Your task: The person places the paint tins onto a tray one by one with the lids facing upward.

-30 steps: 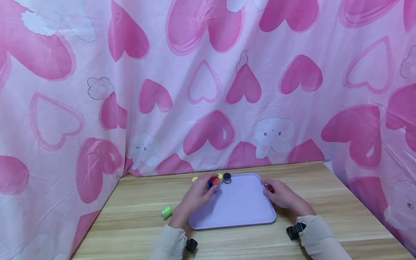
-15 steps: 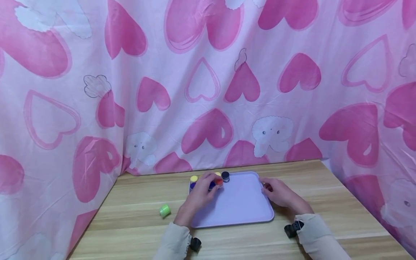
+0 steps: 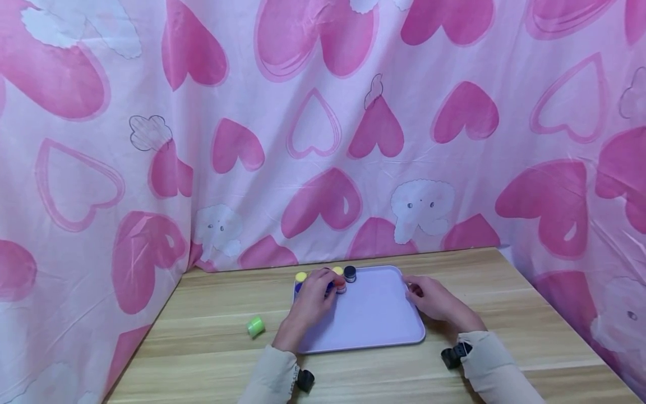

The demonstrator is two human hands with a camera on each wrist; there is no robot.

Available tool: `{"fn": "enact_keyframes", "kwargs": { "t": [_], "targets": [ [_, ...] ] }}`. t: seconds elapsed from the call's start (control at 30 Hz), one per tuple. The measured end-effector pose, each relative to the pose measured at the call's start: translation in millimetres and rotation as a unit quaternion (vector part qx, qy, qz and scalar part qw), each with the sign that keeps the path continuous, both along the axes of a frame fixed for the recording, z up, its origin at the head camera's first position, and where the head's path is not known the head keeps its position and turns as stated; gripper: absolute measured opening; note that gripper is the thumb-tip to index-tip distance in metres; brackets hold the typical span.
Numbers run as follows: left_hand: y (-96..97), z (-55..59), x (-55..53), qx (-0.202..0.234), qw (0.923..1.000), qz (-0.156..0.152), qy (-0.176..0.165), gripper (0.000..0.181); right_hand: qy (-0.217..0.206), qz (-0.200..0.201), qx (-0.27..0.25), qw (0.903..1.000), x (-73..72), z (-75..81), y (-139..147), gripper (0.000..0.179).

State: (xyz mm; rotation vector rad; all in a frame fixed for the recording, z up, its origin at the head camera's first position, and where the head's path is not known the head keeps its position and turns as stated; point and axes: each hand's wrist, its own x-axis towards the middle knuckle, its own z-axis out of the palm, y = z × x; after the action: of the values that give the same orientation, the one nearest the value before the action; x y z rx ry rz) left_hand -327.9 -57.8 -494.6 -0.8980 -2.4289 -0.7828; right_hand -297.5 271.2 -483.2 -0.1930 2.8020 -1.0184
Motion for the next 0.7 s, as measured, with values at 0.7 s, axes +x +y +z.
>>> {"fn": "enact_keyframes", "kwargs": {
  "t": [0.7],
  "targets": [
    [-13.7,7.8,7.8,0.013,0.9956,0.066,-0.066,0.018,-0.007,-0.008,-0.009,0.9999,-0.7,-4.0,0,0.059]
  ]
}}
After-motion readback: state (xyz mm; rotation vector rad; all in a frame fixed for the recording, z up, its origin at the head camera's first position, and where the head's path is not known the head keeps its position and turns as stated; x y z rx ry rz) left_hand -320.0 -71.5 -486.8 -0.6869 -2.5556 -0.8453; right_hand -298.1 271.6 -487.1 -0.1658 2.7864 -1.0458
